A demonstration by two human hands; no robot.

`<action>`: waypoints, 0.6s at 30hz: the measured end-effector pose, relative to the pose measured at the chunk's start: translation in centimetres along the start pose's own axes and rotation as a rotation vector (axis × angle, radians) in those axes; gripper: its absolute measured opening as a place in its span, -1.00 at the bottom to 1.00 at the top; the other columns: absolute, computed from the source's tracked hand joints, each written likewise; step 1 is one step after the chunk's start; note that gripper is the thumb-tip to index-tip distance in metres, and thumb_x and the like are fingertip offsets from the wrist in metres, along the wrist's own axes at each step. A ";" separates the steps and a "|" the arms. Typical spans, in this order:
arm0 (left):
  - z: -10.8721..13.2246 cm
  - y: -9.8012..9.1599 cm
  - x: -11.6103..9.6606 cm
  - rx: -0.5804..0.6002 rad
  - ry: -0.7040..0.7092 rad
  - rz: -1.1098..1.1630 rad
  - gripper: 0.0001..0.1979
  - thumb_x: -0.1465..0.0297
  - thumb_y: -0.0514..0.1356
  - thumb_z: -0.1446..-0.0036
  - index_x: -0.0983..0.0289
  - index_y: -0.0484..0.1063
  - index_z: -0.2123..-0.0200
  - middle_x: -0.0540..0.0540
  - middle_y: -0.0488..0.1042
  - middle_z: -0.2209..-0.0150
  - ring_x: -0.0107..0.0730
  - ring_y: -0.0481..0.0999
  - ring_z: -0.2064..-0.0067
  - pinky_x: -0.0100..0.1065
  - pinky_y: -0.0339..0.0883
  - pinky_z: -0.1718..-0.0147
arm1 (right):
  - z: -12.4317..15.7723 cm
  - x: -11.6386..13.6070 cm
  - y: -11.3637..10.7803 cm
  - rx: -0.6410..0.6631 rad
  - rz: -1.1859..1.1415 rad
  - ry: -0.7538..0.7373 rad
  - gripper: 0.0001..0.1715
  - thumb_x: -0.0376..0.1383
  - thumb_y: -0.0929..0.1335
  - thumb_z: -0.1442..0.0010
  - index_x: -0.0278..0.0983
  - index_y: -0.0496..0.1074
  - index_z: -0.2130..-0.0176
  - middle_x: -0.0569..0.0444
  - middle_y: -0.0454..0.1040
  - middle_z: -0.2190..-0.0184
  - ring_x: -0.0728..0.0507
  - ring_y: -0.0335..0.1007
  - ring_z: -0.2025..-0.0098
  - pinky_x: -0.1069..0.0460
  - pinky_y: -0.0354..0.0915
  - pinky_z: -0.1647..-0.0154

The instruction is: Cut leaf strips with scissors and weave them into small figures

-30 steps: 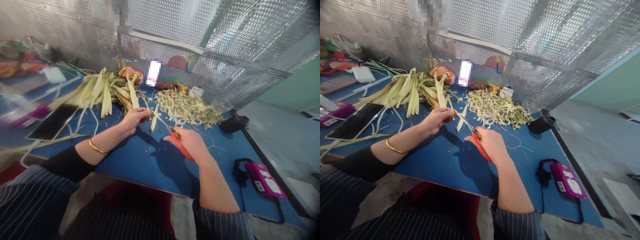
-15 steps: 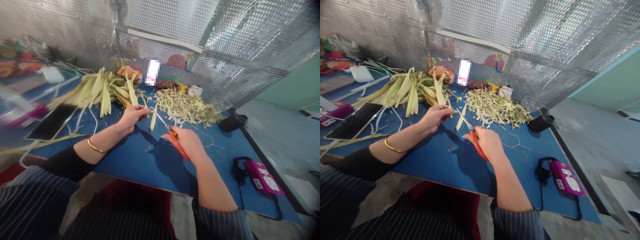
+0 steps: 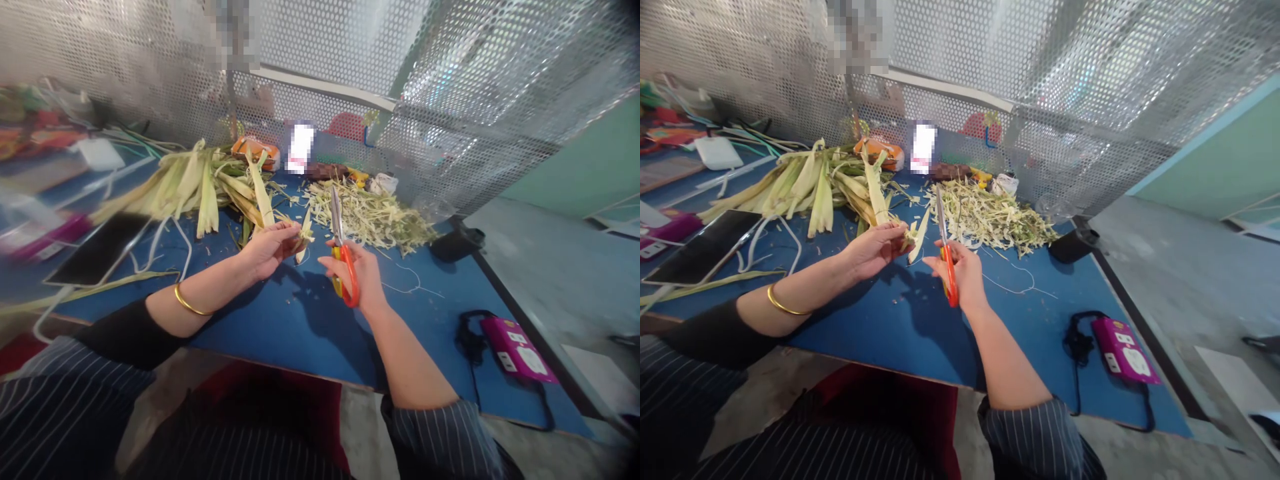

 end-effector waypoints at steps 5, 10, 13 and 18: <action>0.7 1.1 1.9 0.045 -0.084 0.013 -0.94 0.49 0.25 -0.01 0.31 0.40 0.44 0.05 0.47 0.43 -0.48 0.49 0.36 -0.44 0.35 0.34 | 0.0 0.0 0.7 0.014 -0.145 -0.049 -0.40 -0.04 0.51 0.22 -0.23 0.39 0.20 0.15 0.42 0.49 -0.06 0.39 0.48 -0.06 0.42 0.33; 0.9 1.7 1.9 0.117 0.076 -0.065 -0.90 0.42 0.28 0.00 0.29 0.40 0.42 -0.02 0.42 0.45 -0.57 0.43 0.40 -0.47 0.30 0.31 | 0.4 0.2 1.0 0.039 -0.156 -0.018 -0.48 -0.08 0.48 0.14 -0.22 0.36 0.19 0.18 0.42 0.51 -0.02 0.34 0.56 0.01 0.36 0.46; 1.3 2.3 0.7 0.166 0.287 -0.175 -0.91 0.41 0.28 0.00 0.29 0.42 0.43 -0.02 0.43 0.43 -0.57 0.44 0.35 -0.47 0.28 0.22 | 0.6 0.0 1.1 0.038 -0.182 0.048 -0.57 -0.11 0.45 0.09 -0.25 0.36 0.24 0.18 0.39 0.57 -0.01 0.31 0.59 0.05 0.28 0.56; 1.4 2.5 0.0 0.179 0.304 -0.320 -0.85 0.33 0.30 0.04 0.28 0.49 0.38 0.04 0.50 0.41 -0.46 0.47 0.33 -0.39 0.29 0.20 | 0.5 0.5 0.3 0.045 -0.126 0.071 -0.62 -0.21 0.42 0.06 -0.26 0.35 0.20 0.16 0.40 0.56 0.01 0.27 0.62 0.05 0.26 0.58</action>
Point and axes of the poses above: each hand's wrist, its own z-axis away from the middle knuckle, its own y-axis out of the palm, x = y × z, the point moved 8 cm from there along -z, towards the middle knuckle
